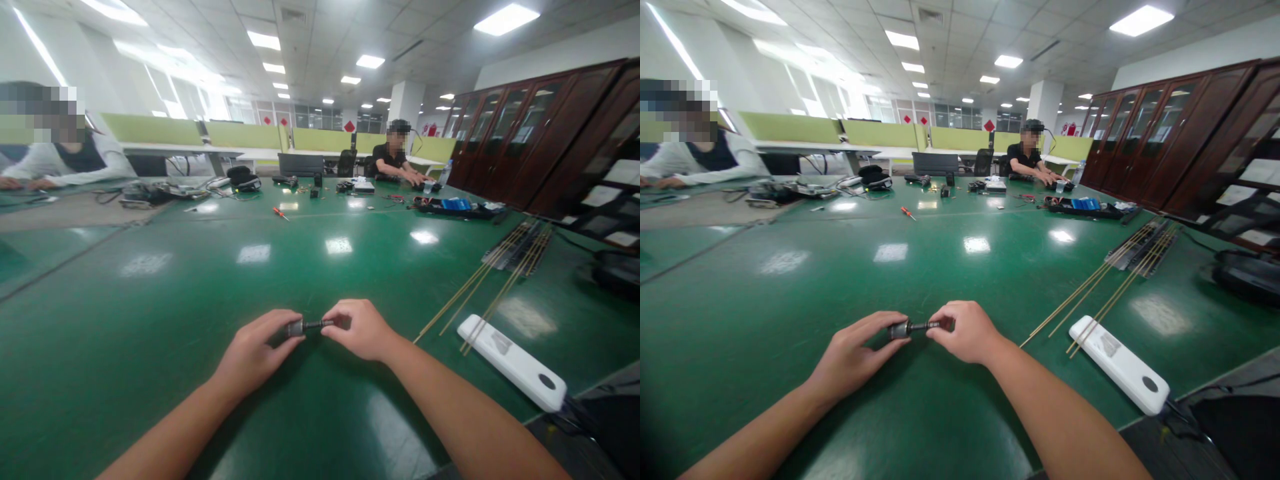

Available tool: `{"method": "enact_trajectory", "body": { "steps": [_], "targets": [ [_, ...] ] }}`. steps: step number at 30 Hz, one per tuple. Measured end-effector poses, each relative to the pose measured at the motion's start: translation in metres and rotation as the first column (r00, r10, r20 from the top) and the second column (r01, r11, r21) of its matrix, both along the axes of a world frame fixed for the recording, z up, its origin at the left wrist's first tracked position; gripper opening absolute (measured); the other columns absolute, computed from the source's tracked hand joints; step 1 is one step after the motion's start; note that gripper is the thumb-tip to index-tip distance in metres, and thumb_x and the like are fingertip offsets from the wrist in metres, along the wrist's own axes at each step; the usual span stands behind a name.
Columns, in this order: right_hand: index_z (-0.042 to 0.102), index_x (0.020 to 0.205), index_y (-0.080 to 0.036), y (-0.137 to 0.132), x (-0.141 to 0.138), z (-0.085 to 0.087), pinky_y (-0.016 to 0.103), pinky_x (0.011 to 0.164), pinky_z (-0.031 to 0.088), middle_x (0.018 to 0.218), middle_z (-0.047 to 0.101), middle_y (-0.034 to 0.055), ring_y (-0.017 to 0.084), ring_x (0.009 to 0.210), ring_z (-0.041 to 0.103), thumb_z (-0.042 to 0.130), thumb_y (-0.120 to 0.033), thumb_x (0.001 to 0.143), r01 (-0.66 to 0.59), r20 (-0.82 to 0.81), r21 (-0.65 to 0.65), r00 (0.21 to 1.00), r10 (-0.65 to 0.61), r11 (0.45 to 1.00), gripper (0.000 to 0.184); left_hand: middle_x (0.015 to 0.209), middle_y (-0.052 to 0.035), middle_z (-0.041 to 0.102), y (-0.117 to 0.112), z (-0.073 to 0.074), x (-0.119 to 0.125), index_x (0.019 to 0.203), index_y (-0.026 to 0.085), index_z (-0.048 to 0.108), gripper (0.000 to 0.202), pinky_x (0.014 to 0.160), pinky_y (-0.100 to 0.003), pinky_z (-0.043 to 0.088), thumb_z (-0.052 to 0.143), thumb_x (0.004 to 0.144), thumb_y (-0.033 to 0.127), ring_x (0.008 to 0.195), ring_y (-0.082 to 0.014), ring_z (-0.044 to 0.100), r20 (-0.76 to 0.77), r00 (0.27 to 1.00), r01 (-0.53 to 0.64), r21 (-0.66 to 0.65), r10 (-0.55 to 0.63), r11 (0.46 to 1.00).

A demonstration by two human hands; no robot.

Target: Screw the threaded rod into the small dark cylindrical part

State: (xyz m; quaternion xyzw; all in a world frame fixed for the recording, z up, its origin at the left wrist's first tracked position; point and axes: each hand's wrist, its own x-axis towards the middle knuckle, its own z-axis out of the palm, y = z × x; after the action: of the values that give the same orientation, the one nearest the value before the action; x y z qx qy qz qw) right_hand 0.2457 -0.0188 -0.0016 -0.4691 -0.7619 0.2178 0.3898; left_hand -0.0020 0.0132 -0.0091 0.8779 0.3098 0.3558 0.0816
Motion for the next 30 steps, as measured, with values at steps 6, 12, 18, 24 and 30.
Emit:
{"method": "enact_trajectory", "body": {
  "steps": [6, 12, 18, 24, 30],
  "targets": [
    [0.076, 0.087, -0.019, 0.0003, -0.0003, 0.0009, 0.024, 0.065, 0.044, 0.077, 0.07, 0.0008, 0.013, 0.069, 0.061, 0.074, -0.022, 0.08, 0.005, -0.006, 0.006, 1.0, -0.005, 1.0, 0.008, 0.108, -0.0037, 0.071, -0.0009, -0.0003, -0.0011, 0.112, 0.022, 0.066, 0.026, 0.092, -0.027, 0.054, 0.069, 0.088, 0.03, 0.098, -0.0165, 0.068, 0.009, 1.0, 0.005, 0.013, -0.005, 1.0],
    [0.077, 0.086, -0.018, 0.0001, -0.0003, 0.0023, 0.024, 0.065, 0.045, 0.077, 0.07, 0.001, 0.013, 0.069, 0.062, 0.074, -0.023, 0.08, 0.006, -0.011, -0.003, 1.0, -0.007, 1.0, 0.008, 0.106, -0.0038, 0.072, -0.0015, 0.0033, 0.0008, 0.111, 0.022, 0.066, 0.025, 0.09, -0.026, 0.055, 0.069, 0.088, 0.031, 0.096, -0.0165, 0.069, 0.009, 1.0, 0.005, 0.03, -0.006, 1.0],
    [0.077, 0.087, -0.018, 0.0009, -0.0001, 0.0019, 0.024, 0.066, 0.045, 0.077, 0.071, 0.001, 0.013, 0.07, 0.062, 0.074, -0.023, 0.08, 0.01, -0.002, -0.003, 1.0, -0.01, 1.0, 0.008, 0.107, -0.0048, 0.073, 0.0, 0.002, 0.0001, 0.111, 0.021, 0.067, 0.026, 0.091, -0.028, 0.056, 0.068, 0.087, 0.032, 0.096, -0.0177, 0.07, 0.013, 1.0, -0.003, 0.04, 0.003, 0.999],
    [0.077, 0.087, -0.019, 0.0008, 0.0007, 0.0018, 0.025, 0.067, 0.045, 0.079, 0.071, 0.0013, 0.013, 0.071, 0.062, 0.074, -0.023, 0.081, 0.008, 0.007, -0.004, 1.0, -0.008, 1.0, 0.008, 0.106, -0.0052, 0.073, -0.0002, 0.0023, 0.0006, 0.11, 0.021, 0.068, 0.026, 0.091, -0.029, 0.056, 0.068, 0.087, 0.033, 0.096, -0.0183, 0.07, 0.013, 1.0, -0.02, 0.054, 0.02, 0.998],
    [0.077, 0.086, -0.019, -0.0006, 0.0009, 0.0048, 0.024, 0.067, 0.044, 0.078, 0.07, 0.0011, 0.013, 0.07, 0.061, 0.074, -0.022, 0.08, 0.02, 0.016, -0.006, 1.0, -0.02, 1.0, 0.007, 0.107, -0.0052, 0.073, 0.0003, 0.0025, 0.0003, 0.111, 0.021, 0.067, 0.026, 0.091, -0.029, 0.056, 0.068, 0.088, 0.034, 0.097, -0.0187, 0.07, 0.0, 1.0, -0.02, 0.032, 0.02, 0.999]
  ]
}}
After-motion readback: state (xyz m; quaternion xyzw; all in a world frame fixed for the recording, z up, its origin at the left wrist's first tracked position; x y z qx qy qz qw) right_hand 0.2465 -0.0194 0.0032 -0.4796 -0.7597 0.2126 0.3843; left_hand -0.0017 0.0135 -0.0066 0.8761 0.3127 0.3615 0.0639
